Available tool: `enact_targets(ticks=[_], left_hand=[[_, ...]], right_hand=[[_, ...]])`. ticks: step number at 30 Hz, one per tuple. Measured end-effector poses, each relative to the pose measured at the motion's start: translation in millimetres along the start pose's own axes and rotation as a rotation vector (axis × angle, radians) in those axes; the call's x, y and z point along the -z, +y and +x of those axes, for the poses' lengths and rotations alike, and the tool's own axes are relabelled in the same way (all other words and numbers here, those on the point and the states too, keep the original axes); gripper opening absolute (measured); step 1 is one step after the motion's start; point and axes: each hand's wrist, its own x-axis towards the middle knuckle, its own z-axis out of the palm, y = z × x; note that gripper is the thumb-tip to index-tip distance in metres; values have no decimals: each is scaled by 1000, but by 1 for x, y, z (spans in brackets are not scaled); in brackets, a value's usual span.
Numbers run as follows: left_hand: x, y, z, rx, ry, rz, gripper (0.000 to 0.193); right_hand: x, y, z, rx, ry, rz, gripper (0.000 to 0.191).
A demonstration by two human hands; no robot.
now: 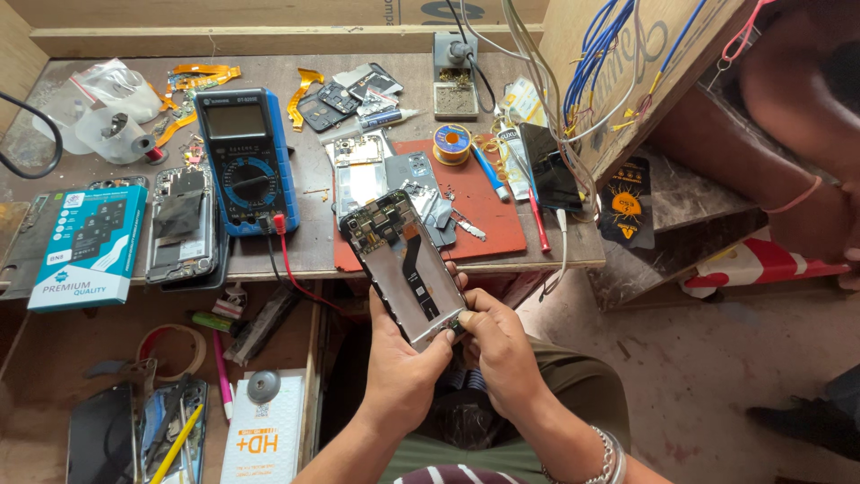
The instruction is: The person holds a disassembled smartphone in one hand and works on its internal components, picking small parts from the cluttered workbench and fitting them into the phone frame. Near the end they pick up a red multimeter probe and touch it to the phone while continuing to work on it.
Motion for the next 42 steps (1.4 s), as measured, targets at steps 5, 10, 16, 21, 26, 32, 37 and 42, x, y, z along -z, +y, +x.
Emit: enact_targets(ticks=[5, 10, 16, 21, 26, 32, 37, 42], left_hand=[[1, 1, -2, -4, -4, 33, 82], [1, 1, -4, 9, 12, 46, 81], [1, -1, -5, -14, -1, 62, 84], [2, -3, -7, -58, -22, 145, 82], [2, -1, -8, -62, -21, 119, 83], [-2, 1, -9, -64, -36, 72, 84], [-2, 3, -9, -74, -60, 56, 84], [-1, 2, -11, -81, -51, 87, 83]], right_hand=[[0, -1, 0, -75, 20, 44, 13], [2, -1, 2, -15, -32, -19, 14], [10, -5, 3, 41, -59, -203, 15], [4, -1, 3, 40, -68, -94, 15], [3, -4, -1, -109, -51, 99, 15], [9, -7, -3, -16, -122, 17, 14], [9, -7, -5, -6, -149, 22, 15], [3, -9, -6, -77, -78, 48, 20]])
